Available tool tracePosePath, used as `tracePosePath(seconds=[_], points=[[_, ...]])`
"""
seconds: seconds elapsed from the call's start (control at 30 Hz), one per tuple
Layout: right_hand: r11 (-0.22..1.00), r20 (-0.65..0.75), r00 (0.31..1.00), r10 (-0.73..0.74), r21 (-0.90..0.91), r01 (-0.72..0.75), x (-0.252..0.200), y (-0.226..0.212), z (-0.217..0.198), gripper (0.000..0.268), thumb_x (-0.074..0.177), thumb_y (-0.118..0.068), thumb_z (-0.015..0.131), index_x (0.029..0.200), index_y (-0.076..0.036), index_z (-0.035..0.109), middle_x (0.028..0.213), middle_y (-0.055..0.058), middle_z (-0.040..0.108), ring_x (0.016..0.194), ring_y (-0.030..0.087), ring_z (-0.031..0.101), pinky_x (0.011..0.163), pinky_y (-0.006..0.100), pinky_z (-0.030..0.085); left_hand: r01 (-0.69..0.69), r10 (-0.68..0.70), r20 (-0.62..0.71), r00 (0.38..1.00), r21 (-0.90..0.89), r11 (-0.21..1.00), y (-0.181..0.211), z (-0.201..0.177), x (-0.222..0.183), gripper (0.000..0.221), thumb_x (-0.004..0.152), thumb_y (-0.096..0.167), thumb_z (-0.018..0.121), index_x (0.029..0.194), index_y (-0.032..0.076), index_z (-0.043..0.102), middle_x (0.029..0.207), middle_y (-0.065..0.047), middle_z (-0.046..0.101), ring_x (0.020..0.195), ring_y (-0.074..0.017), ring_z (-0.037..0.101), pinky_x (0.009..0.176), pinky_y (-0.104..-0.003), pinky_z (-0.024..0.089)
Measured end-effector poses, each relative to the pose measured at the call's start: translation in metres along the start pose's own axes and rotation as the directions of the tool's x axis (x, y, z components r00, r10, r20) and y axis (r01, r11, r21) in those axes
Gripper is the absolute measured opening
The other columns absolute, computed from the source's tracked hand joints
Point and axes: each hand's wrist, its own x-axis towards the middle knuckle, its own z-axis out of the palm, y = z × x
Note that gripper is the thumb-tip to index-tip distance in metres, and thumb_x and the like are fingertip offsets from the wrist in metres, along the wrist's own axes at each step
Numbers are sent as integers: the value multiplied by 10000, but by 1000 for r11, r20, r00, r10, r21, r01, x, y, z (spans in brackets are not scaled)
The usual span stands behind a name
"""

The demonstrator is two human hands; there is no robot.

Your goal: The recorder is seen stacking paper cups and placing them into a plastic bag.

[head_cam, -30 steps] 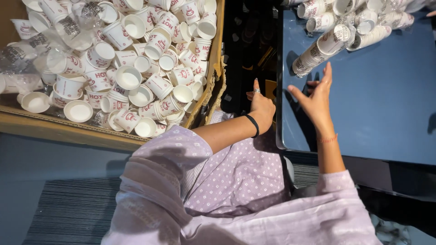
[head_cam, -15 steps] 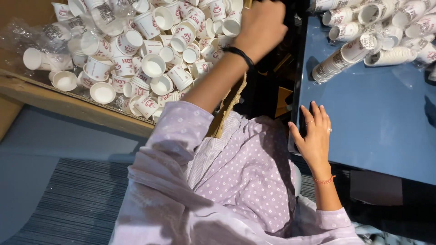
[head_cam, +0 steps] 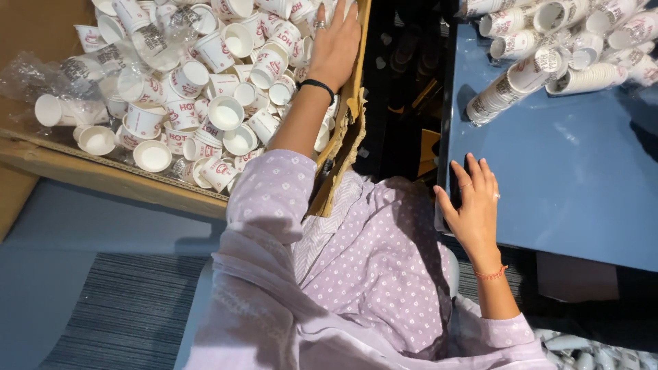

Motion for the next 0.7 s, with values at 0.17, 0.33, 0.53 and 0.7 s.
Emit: tracePosePath(seconds=[0.17, 0.33, 0.53, 0.7], points=[[1000, -6, 1000, 0, -5, 0, 0, -1, 0, 545, 945, -296, 726, 1400, -24, 599, 1548, 240, 488, 1473, 452, 388, 1204, 576, 292, -54, 66, 197, 978, -66, 996, -14, 40, 7, 248, 910, 64, 725, 1143, 0, 673, 1276, -218, 654, 1456, -387, 376, 929, -496, 436], [1000, 5, 1000, 13, -2, -13, 0, -2, -1, 551, 941, -302, 725, 1399, -23, 598, 1548, 238, 488, 1476, 450, 386, 1210, 576, 285, 93, -91, 22, 996, -330, 939, -39, 0, 4, 491, 656, 129, 789, 1139, 79, 716, 1123, -178, 695, 1234, -418, 464, 993, -582, 368], [1000, 13, 1000, 17, -2, -17, 0, -3, -1, 544, 945, -302, 724, 1400, -28, 603, 1554, 229, 489, 1481, 445, 385, 1213, 575, 280, 143, -85, 162, 983, -392, 909, -43, 19, 0, 368, 736, 130, 818, 1055, -5, 695, 1112, -175, 687, 1205, -380, 544, 1123, -525, 364], [1000, 5, 1000, 15, 5, -15, 0, -3, 0, 539, 947, -297, 728, 1399, -31, 604, 1547, 229, 494, 1477, 445, 386, 1211, 572, 287, 153, -115, 149, 982, -279, 948, -39, 30, 5, 258, 804, -19, 729, 1055, -45, 679, 1132, -206, 671, 1183, -387, 571, 971, -432, 522]])
